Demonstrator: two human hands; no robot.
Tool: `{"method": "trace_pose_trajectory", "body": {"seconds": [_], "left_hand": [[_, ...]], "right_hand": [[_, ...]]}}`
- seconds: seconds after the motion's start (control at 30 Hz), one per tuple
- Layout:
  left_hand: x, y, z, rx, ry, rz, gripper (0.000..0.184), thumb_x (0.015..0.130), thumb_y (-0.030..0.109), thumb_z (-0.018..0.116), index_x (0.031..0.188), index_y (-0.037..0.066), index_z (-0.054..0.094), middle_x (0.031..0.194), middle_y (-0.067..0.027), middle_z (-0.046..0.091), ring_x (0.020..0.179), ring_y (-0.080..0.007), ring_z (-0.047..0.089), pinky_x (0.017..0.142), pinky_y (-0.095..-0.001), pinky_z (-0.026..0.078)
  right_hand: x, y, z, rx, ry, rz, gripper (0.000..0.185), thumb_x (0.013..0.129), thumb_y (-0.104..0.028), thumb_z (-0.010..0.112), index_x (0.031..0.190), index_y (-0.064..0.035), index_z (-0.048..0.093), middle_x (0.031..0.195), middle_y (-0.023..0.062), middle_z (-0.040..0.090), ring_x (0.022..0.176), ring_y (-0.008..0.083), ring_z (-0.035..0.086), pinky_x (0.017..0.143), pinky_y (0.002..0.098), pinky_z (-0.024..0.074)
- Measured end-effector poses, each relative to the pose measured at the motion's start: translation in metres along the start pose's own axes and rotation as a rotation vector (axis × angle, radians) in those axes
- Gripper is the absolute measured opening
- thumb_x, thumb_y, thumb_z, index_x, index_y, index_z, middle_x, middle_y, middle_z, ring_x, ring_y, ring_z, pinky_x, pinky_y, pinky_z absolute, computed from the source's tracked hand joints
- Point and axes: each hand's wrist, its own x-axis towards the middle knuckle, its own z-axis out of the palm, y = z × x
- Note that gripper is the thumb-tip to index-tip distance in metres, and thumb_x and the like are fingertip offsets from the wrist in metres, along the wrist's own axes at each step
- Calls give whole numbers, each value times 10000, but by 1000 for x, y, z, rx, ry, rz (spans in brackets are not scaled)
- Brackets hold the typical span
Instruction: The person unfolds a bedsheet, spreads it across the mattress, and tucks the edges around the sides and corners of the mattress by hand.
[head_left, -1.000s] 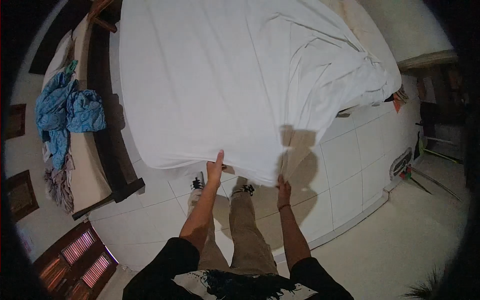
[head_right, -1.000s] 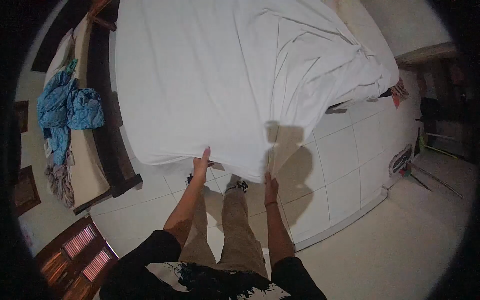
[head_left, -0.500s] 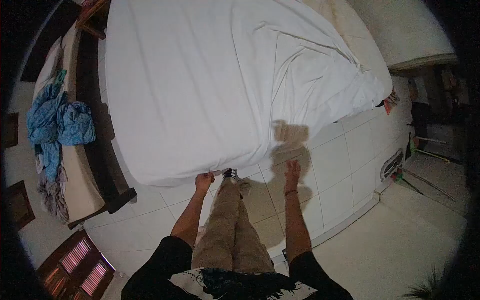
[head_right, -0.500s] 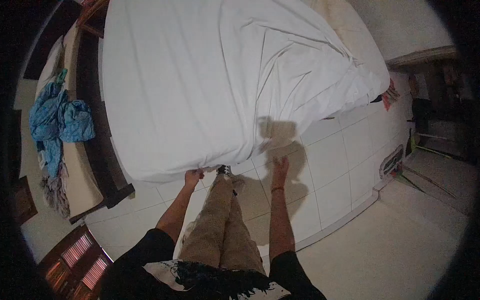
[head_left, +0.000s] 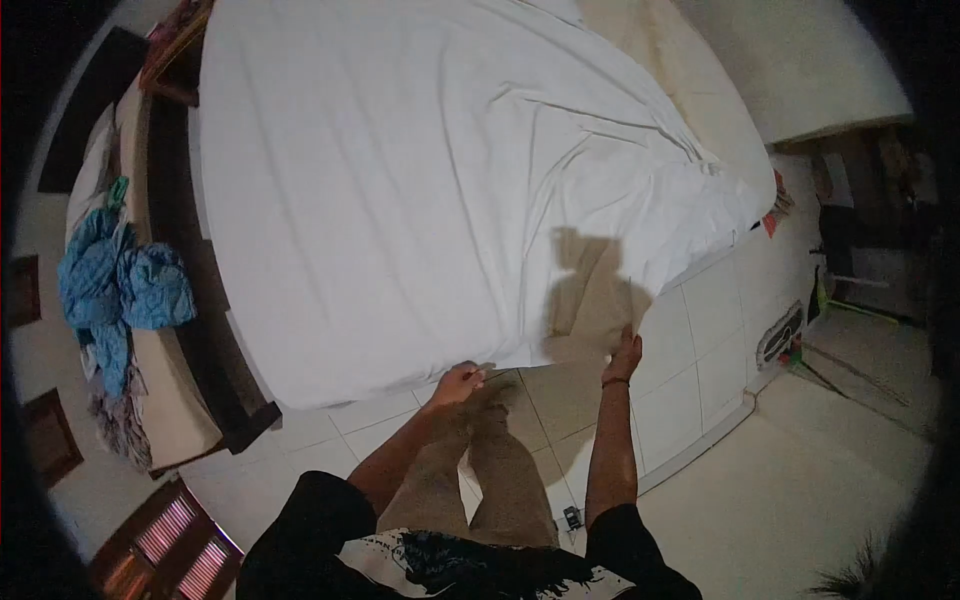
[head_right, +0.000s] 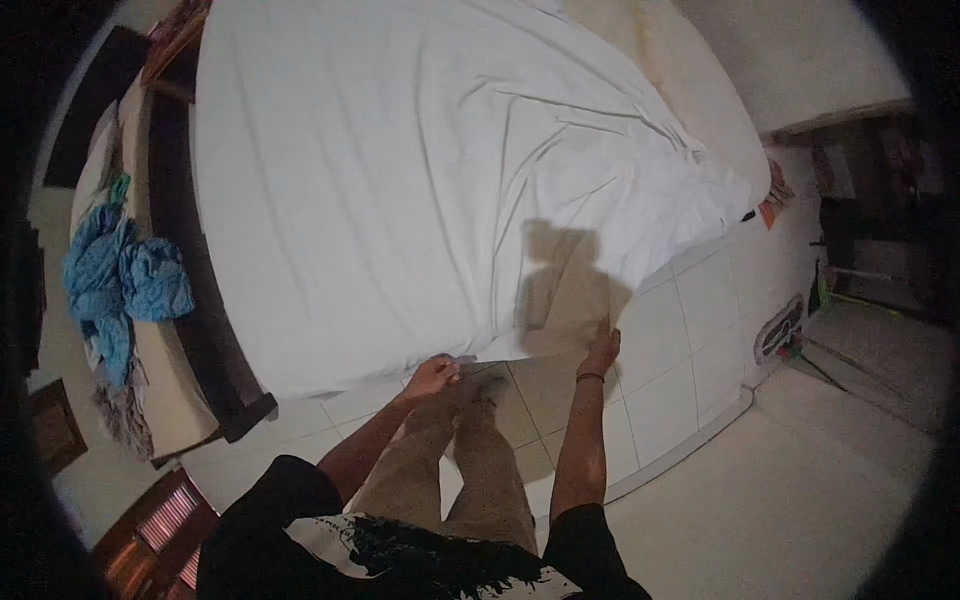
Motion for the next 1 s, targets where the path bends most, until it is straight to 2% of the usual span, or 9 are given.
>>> {"method": "trace_pose_trajectory", "body": {"seconds": [0.1,0.2,0.3,0.4,0.5,0.63,0.8,0.83,1.0], "left_hand": [[16,30,19,-9,-81,76,231,921,244,522,956,23,577,808,-28,589,761,-109,554,692,-270,446],[27,61,42,92,-41,172,221,926,241,511,941,27,563,812,-30,586,772,-113,547,713,-267,442],[29,92,61,37,-11,214,219,919,229,523,932,13,552,803,-46,590,752,-123,545,709,-267,440],[35,109,80,-12,39,208,222,914,238,533,941,18,547,802,-44,591,744,-121,550,699,-265,445],[49,112,99,-11,116,205,226,903,241,549,960,23,537,805,-47,592,731,-127,558,688,-265,448],[77,89,134,2,221,211,276,883,266,578,988,17,522,820,-60,597,734,-140,575,685,-272,455],[95,118,197,-117,322,136,279,884,266,578,999,17,529,839,-68,600,746,-151,584,699,-280,465],[105,118,211,-178,307,191,264,895,260,563,1005,22,534,858,-65,598,754,-148,581,710,-282,468],[136,137,285,-134,240,234,298,894,288,564,1002,12,534,883,-65,594,752,-149,578,713,-283,469]], "right_hand": [[-16,-7,-35,15,260,83,415,863,-276,585,1171,-19,477,1052,95,549,991,242,514,850,381,418],[-8,17,-92,100,312,109,472,853,-278,594,1209,-1,455,1035,119,555,984,258,530,848,402,433],[4,57,-137,105,480,181,450,890,-325,542,1158,31,486,1170,141,527,1041,294,526,834,446,443],[19,108,-171,36,516,338,452,851,-321,584,1132,24,506,1065,138,556,940,277,562,758,420,469],[28,162,-192,-109,355,517,456,812,-318,625,1107,16,526,960,134,586,839,261,597,683,394,495],[15,120,-158,-192,260,701,355,862,-302,573,1063,-11,543,955,123,583,813,263,579,642,362,500],[64,81,-177,-180,-96,534,362,863,-259,552,1123,-10,506,989,121,590,852,242,592,738,347,494],[81,69,-181,-173,-176,499,362,864,-253,548,1132,-14,501,1006,121,593,865,239,595,759,346,492],[164,-1,-196,-127,-337,269,405,872,-301,562,1164,-29,492,1036,105,600,926,192,587,811,355,479]]}}
